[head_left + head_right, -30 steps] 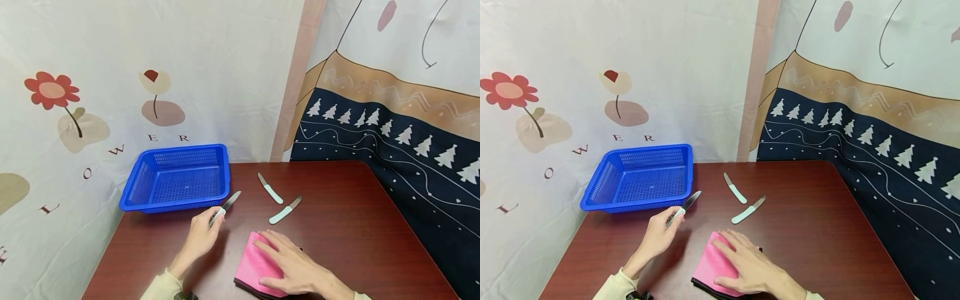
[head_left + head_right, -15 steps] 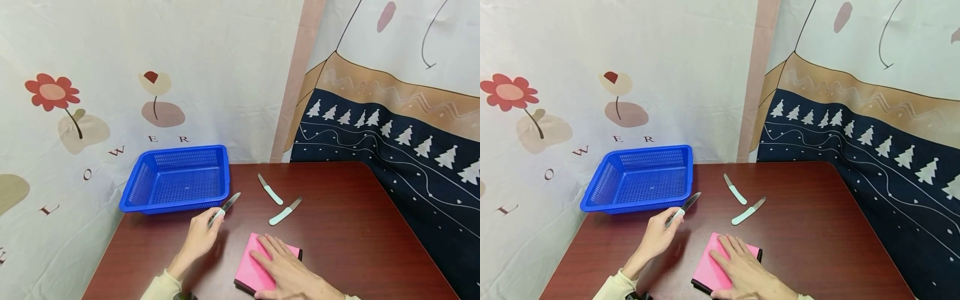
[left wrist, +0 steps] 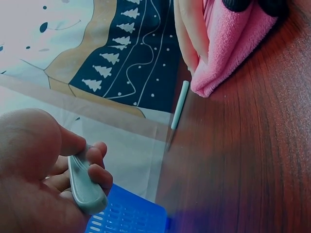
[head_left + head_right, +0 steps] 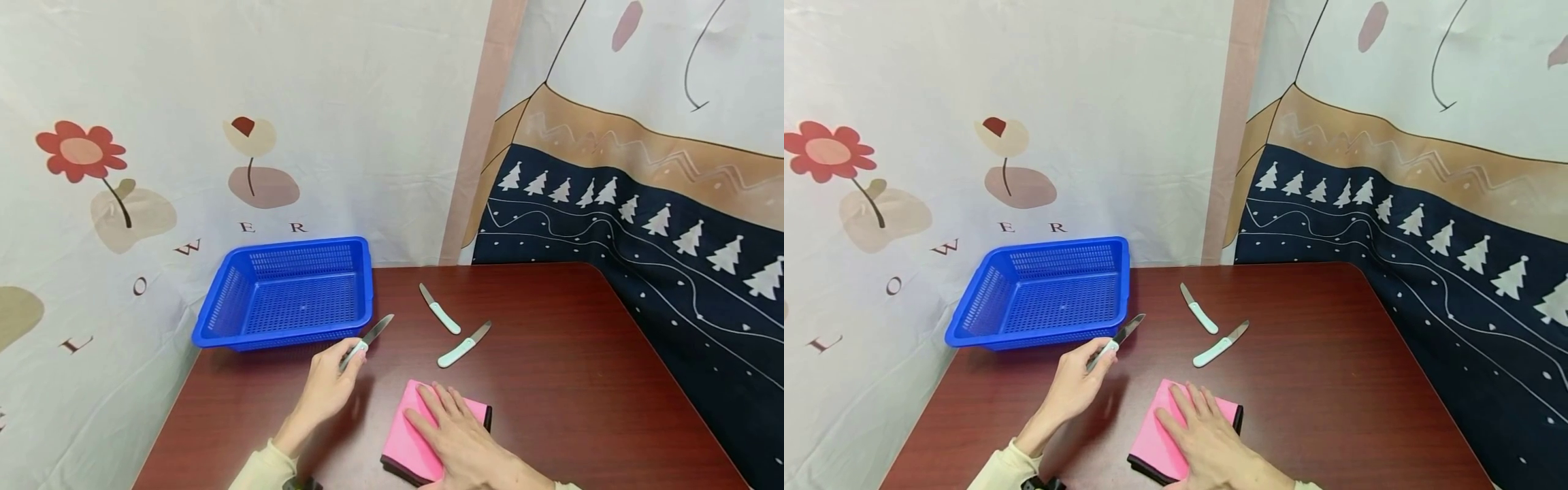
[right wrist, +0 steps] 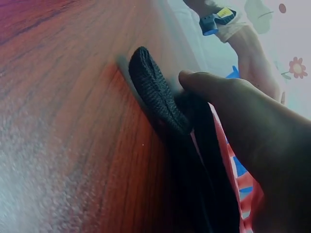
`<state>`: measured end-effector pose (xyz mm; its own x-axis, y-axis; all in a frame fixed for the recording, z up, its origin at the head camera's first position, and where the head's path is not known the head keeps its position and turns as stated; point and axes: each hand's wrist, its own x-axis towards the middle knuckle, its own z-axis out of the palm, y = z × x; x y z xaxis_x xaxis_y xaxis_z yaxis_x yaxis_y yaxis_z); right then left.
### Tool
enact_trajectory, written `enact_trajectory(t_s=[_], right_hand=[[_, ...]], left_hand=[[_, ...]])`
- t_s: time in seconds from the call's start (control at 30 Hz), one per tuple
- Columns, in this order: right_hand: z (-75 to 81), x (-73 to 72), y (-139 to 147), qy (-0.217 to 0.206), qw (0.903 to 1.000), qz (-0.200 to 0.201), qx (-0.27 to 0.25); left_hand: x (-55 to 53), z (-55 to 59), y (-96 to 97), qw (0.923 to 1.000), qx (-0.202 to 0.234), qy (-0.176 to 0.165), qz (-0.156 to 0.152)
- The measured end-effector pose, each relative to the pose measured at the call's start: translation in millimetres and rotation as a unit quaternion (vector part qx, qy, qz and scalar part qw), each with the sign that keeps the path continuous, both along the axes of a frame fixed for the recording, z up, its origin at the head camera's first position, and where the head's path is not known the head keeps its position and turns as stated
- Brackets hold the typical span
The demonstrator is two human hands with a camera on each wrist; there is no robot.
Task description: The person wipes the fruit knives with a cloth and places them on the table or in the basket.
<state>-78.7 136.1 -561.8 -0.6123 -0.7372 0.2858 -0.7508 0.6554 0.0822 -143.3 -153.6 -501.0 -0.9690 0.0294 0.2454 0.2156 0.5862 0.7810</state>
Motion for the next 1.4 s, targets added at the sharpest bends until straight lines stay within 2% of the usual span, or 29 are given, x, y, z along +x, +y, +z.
enact_trajectory(t_s=[0.2,0.43,0.57,0.97,1.23,1.4], right_hand=[[-1.7,0.5,-1,0.01,0.9999,-0.007,0.008],[-0.4,-0.8,0,-0.022,0.9997,-0.014,0.001],[0.0,-2.3,-1,-0.026,0.9995,-0.015,-0.008],[-2.7,-9.7,0,0.002,0.9972,-0.022,-0.072],[-0.2,-14.0,-1,0.016,0.9962,-0.02,-0.083],[0.2,-16.9,-1,0.01,0.9959,-0.015,-0.089]], left_hand=[[-0.4,0.7,1.5,1.0,-0.004,0.002,-0.005],[-0.2,0.4,1.8,0.9999,-0.01,0.002,-0.003],[-0.1,0.0,1.7,0.9999,-0.013,0.003,-0.004],[1.0,-1.3,0.5,0.9999,-0.012,0.006,-0.004],[1.6,-2.2,1.4,0.9999,-0.011,0.005,-0.007],[2.0,-2.1,1.3,0.9999,-0.009,0.007,-0.007]])
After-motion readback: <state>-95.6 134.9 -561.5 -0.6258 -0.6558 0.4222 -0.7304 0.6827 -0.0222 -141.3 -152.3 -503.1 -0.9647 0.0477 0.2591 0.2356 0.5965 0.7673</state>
